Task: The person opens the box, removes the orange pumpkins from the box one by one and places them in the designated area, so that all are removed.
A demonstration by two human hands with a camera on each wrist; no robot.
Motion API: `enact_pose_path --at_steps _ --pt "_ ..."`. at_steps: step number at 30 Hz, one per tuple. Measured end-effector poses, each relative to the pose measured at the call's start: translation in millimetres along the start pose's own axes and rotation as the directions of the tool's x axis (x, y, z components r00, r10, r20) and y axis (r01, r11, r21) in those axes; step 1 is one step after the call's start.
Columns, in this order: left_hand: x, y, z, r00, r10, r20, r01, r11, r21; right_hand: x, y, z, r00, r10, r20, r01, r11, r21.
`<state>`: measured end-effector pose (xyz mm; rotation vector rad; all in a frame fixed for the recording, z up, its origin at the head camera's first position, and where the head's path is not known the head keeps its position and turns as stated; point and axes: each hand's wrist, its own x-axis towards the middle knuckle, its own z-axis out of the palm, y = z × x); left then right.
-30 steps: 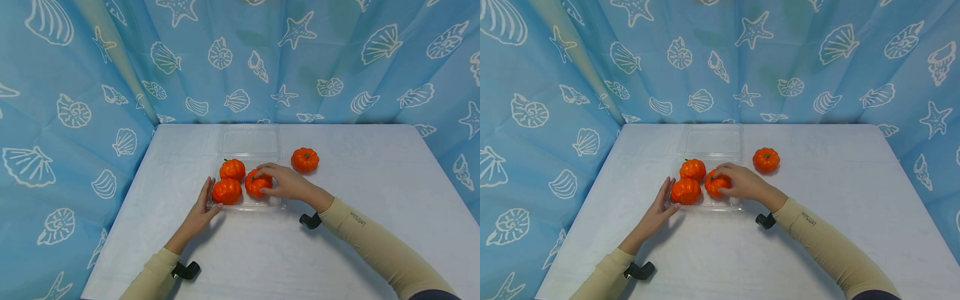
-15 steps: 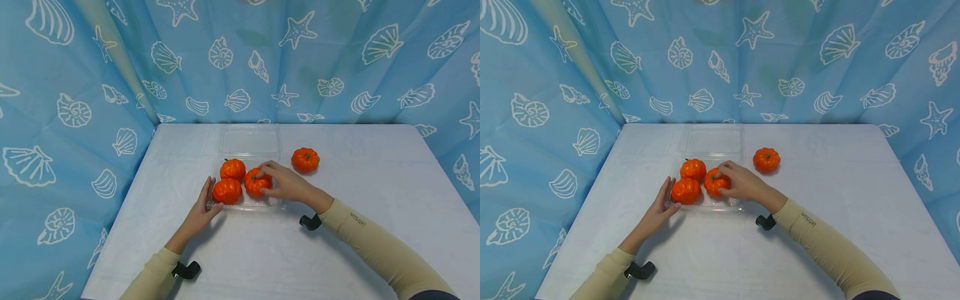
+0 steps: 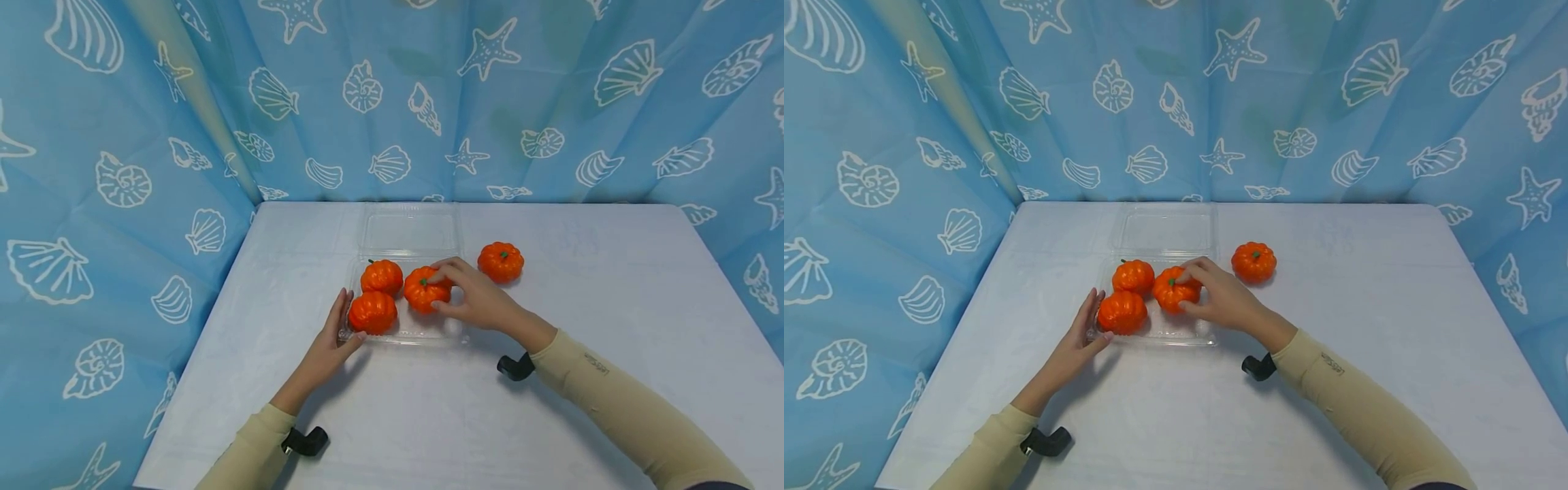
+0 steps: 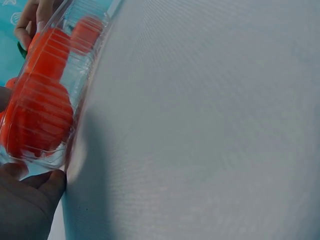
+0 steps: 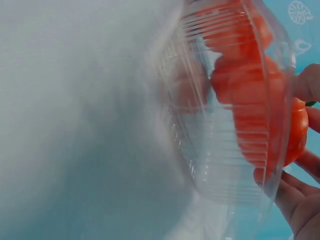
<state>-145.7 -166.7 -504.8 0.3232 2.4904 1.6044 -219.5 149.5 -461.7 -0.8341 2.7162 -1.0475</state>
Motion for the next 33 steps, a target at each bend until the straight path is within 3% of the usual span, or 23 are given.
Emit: enact_pose_path --at_steps 19,33 --pt "1.5 -0.9 0.1 1.000 -0.005 0.002 0.005 1.000 -0.001 -16.2 4.7 -16.5 0.996 -0.006 -0.094 0.014 0.996 0.091" --pt "1.3 -1.1 0.5 1.000 -0.010 0.005 0.010 1.000 0.002 -29.2 13.5 -29.3 0.983 -0.024 -0.183 0.040 0.996 0.085"
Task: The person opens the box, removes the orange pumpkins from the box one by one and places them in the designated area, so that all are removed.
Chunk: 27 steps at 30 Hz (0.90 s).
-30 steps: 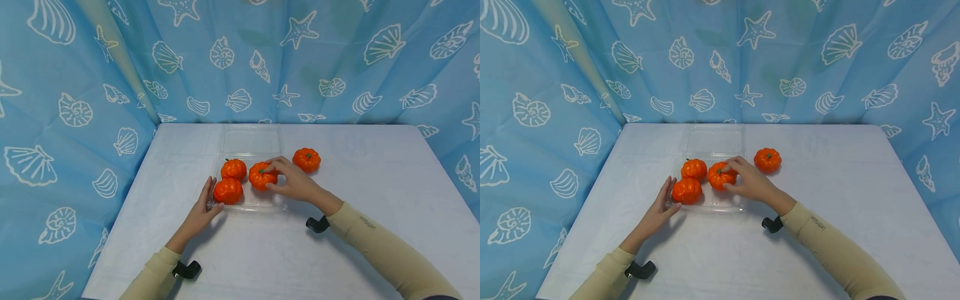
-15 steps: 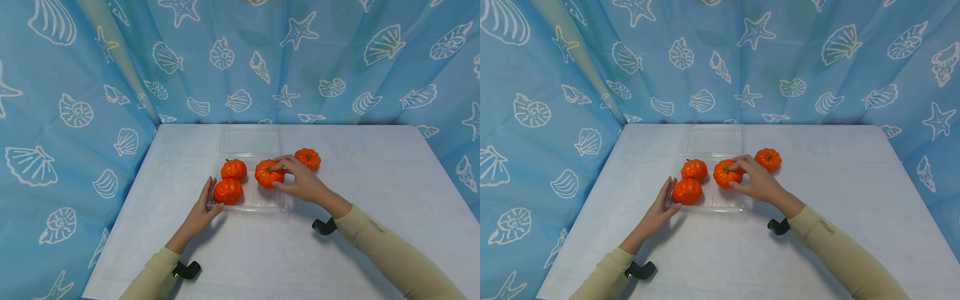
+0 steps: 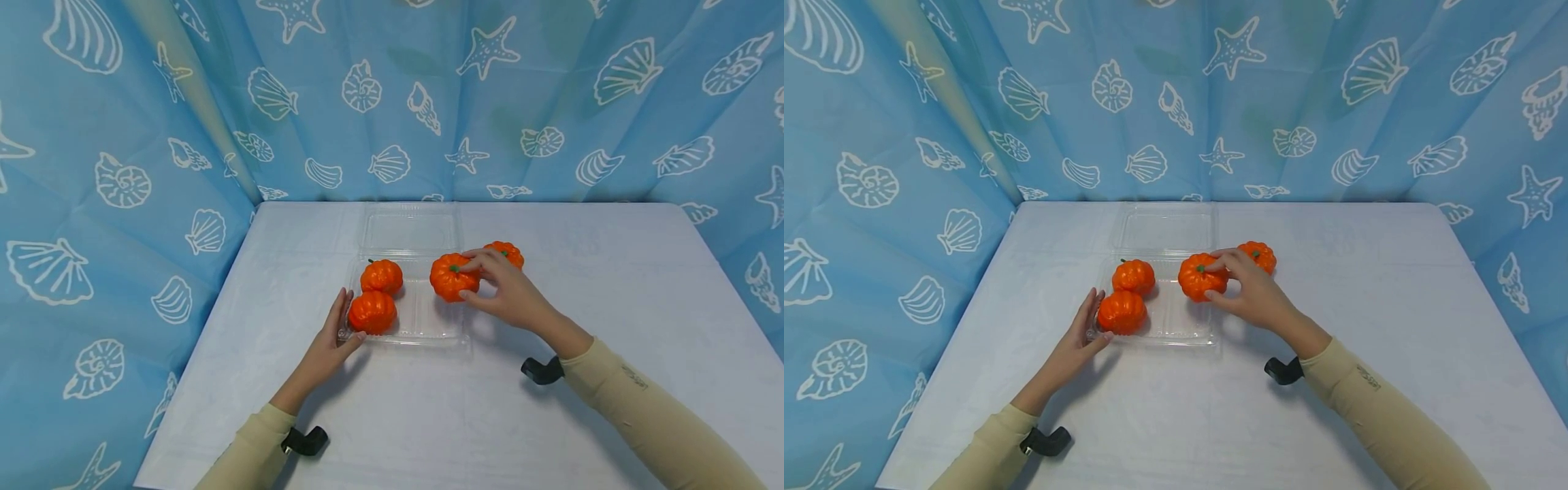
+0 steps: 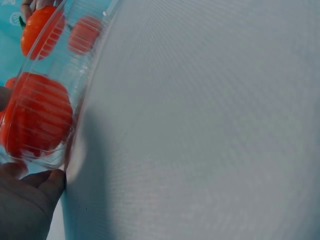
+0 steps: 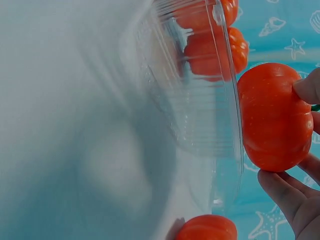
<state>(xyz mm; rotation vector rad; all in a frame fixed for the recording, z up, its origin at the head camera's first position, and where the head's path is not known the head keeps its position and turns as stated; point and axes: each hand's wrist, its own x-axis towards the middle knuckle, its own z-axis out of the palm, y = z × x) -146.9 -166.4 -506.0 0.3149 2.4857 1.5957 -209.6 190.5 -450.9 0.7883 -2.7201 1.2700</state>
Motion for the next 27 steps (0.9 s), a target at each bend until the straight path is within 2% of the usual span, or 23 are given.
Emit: enact_pose_path --at_steps 16,27 --pt "0.5 -1.4 -0.4 1.000 0.001 0.002 -0.001 1.000 -0.012 -14.9 11.5 -20.3 0.997 0.033 -0.071 -0.036 0.999 -0.035" --pt "0.4 -1.8 -0.9 1.000 0.002 -0.002 -0.002 1.000 -0.013 -30.4 23.3 -42.3 0.980 0.100 -0.172 -0.111 0.992 -0.058"
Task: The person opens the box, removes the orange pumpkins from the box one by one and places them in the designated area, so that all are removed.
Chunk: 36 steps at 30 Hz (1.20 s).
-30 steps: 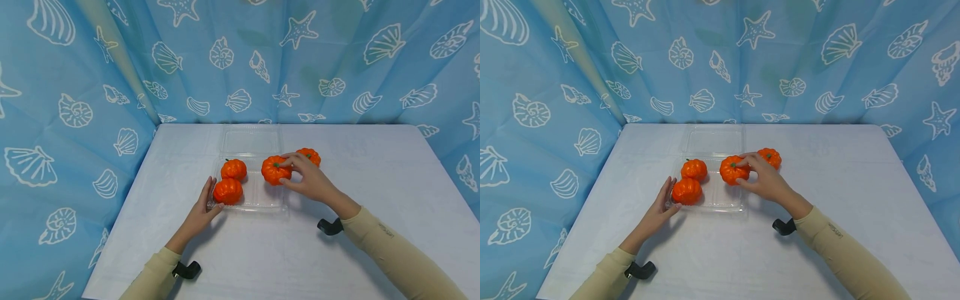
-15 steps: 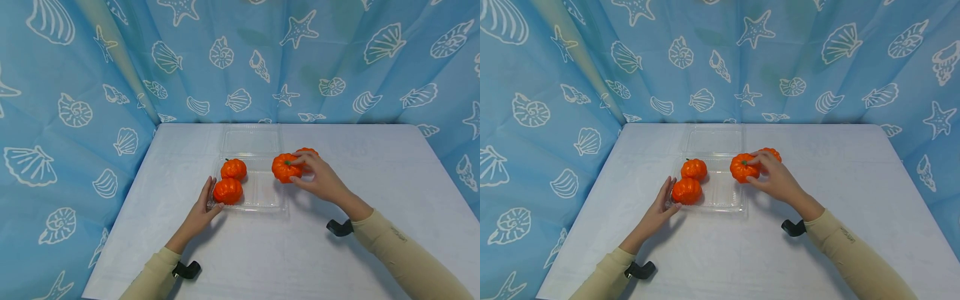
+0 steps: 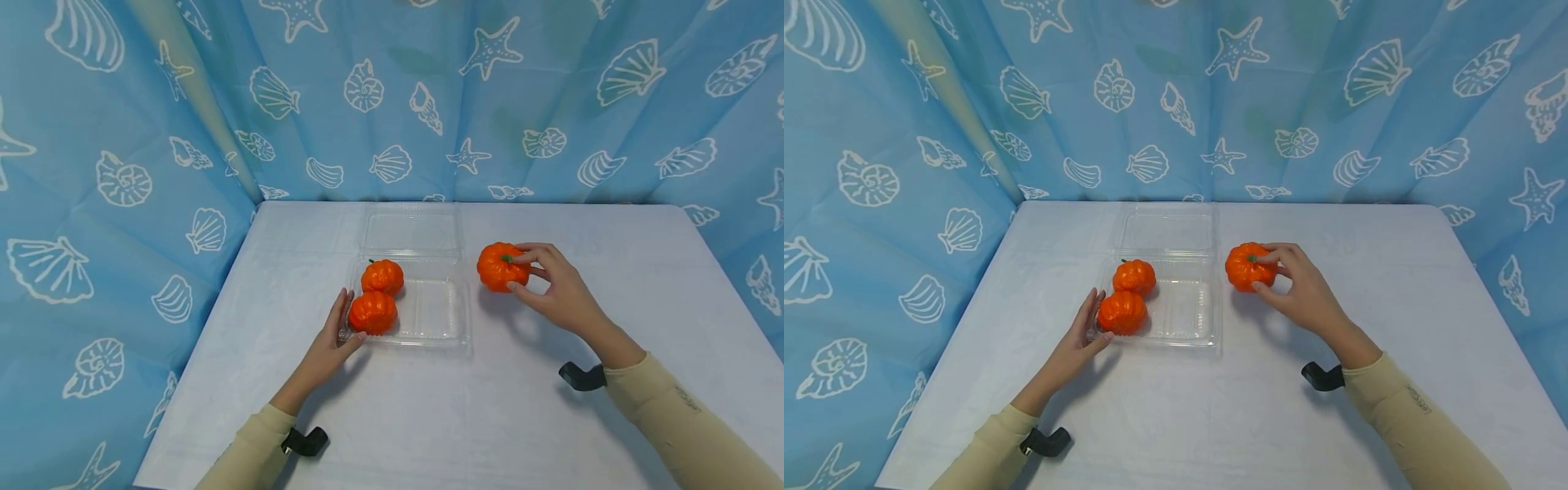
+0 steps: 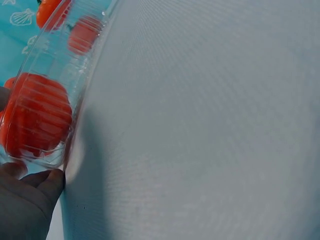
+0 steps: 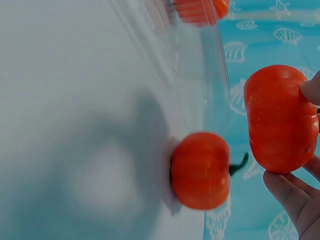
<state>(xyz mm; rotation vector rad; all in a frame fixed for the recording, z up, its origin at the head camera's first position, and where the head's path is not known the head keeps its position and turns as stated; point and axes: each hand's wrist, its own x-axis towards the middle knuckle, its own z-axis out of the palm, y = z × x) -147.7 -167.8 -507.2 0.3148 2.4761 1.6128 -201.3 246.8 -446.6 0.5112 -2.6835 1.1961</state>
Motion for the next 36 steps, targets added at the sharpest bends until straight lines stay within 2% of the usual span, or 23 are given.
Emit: enact_pose_path --at_steps 8,15,21,28,36 --pt "-0.7 0.5 -0.1 1.000 0.007 -0.001 -0.007 1.000 0.000 -5.0 12.7 -21.2 0.998 0.042 -0.048 -0.044 0.998 -0.039" --pt "-1.7 -0.7 -0.3 1.000 0.017 -0.005 -0.017 1.000 0.001 -5.7 33.6 -31.1 0.993 0.096 -0.066 -0.099 0.994 -0.053" --pt "-1.8 0.1 -0.6 1.000 0.013 -0.004 -0.013 1.000 -0.004 -6.0 56.5 -32.8 0.982 0.176 -0.066 -0.180 0.982 -0.060" --pt "-1.8 -0.1 -0.3 1.000 0.005 0.004 -0.005 1.000 -0.002 -4.9 80.8 -30.4 0.977 0.198 -0.074 -0.203 0.977 -0.064" --pt "-0.8 -1.2 0.0 1.000 0.012 0.000 -0.012 1.000 0.009 2.2 85.1 -20.4 0.966 0.253 -0.045 -0.255 0.966 -0.047"
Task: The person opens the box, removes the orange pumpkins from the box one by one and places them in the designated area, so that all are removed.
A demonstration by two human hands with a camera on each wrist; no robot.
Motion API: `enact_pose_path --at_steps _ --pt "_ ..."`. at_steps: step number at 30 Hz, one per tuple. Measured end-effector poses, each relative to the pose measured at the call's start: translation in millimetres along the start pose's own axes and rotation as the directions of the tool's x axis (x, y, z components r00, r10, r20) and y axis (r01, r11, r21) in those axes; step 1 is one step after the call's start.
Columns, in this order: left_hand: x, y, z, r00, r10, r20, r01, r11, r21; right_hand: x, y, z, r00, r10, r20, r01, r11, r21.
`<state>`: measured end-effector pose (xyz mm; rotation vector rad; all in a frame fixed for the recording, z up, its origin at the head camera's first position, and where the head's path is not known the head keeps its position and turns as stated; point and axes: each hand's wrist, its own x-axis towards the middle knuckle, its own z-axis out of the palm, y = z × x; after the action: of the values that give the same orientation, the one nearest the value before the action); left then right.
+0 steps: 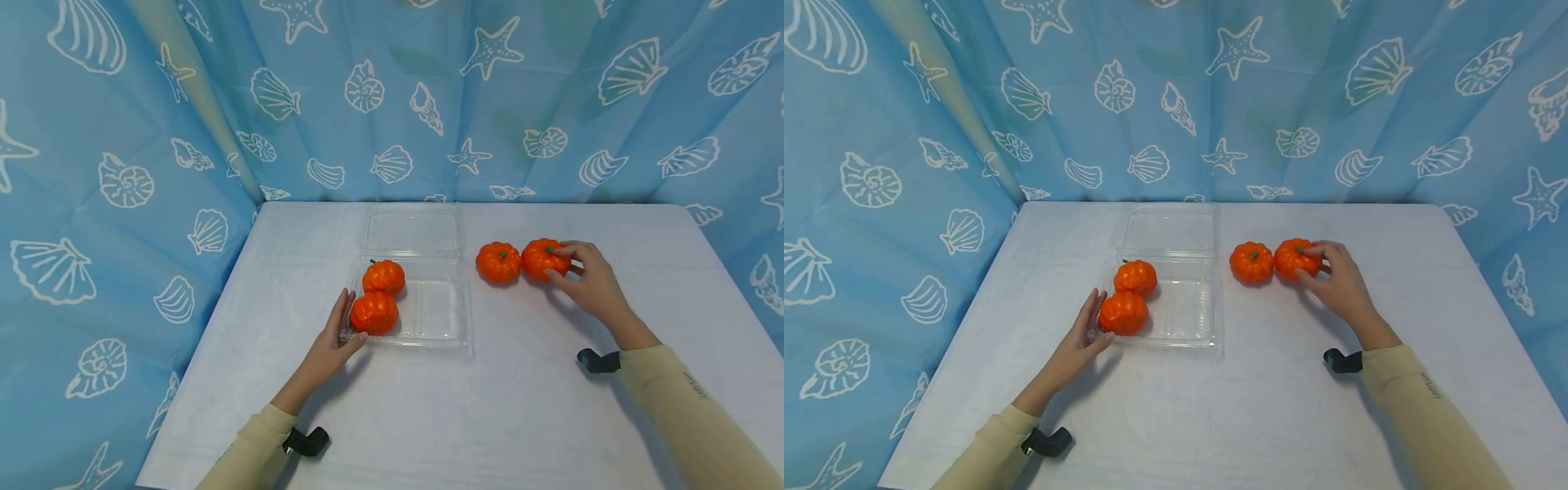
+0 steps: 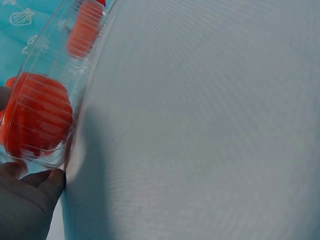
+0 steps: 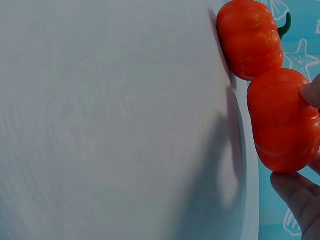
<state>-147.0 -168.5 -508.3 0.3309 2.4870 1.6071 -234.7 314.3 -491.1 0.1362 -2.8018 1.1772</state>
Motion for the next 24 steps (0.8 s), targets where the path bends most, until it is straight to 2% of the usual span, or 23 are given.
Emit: enact_pose_path --at_steps 5,13,24 --pt "0.1 0.8 0.1 1.000 0.005 0.000 -0.005 1.000 -0.001 1.1 -3.1 4.3 1.000 -0.006 0.018 0.006 1.000 0.010" --pt "0.9 1.2 0.4 1.000 -0.012 -0.001 0.012 1.000 -0.005 2.8 3.8 10.3 1.000 -0.012 0.020 0.012 1.000 0.020" --pt "-0.1 2.1 0.3 1.000 -0.010 -0.005 0.010 1.000 -0.009 3.0 5.6 9.0 0.998 0.029 0.057 -0.032 0.998 0.052"
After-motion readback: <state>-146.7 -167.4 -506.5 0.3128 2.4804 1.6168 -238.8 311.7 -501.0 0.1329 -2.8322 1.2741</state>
